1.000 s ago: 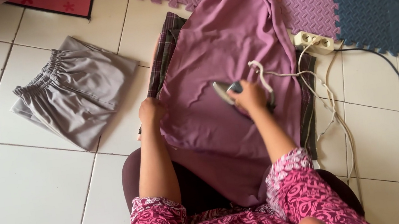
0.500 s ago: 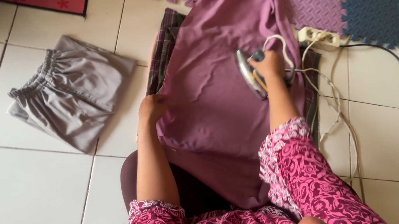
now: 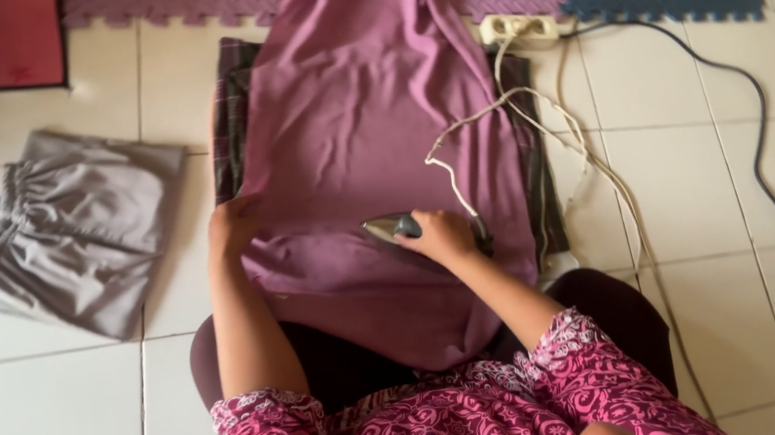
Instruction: The person is ironing a purple cloth while sitting on the floor.
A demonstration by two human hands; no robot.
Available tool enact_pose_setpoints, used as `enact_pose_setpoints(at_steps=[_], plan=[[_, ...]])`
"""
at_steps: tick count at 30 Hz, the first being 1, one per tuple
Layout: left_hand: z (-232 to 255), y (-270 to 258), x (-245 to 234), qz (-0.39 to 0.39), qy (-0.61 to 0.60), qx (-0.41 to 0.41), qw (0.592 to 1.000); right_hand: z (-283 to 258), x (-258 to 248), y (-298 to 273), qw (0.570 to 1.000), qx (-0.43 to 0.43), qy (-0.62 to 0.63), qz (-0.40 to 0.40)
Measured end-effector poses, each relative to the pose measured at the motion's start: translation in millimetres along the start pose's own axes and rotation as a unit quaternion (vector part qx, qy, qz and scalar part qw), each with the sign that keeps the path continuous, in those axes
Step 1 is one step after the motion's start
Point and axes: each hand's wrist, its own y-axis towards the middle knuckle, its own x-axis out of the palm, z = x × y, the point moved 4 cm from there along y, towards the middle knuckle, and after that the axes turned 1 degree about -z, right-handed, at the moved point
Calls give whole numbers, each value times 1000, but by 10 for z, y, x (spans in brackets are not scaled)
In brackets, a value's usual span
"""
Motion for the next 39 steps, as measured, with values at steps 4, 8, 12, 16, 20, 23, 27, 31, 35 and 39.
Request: enact_pose_setpoints(at_steps=[4,8,12,16,20,23,27,31,35,39], plan=[[-168,67,-53,66,10,57,996,430,-269,12,989,144,-37,-14],[-174,94,-59,52,7,33,998,1092,-466,71,961,269,-4,-59],[57,22,-138,95,2,33,995,1765,-622,90,935,351,-28,44],[95,17,-129,114,-26,46,992,2149,-599,170,921,380,27,82],[177,29,-131,121,-37,94,988,1719,-491,193,938,346,13,24],[218,-40,-129,87,-3,56,995,873,-436,217,950,297,91,-22],[233,-28,-184,105,-10,85,991,149,-155,599,990,121,73,4],[97,5,-164,107,-20,72,991,138,13,1236,990,111,74,47],[43,73,-192,116,-27,125,985,552,-348,1505,969,194,135,76],[-1,56,-167,103,-38,83,991,1215,-575,1422,939,326,76,71]])
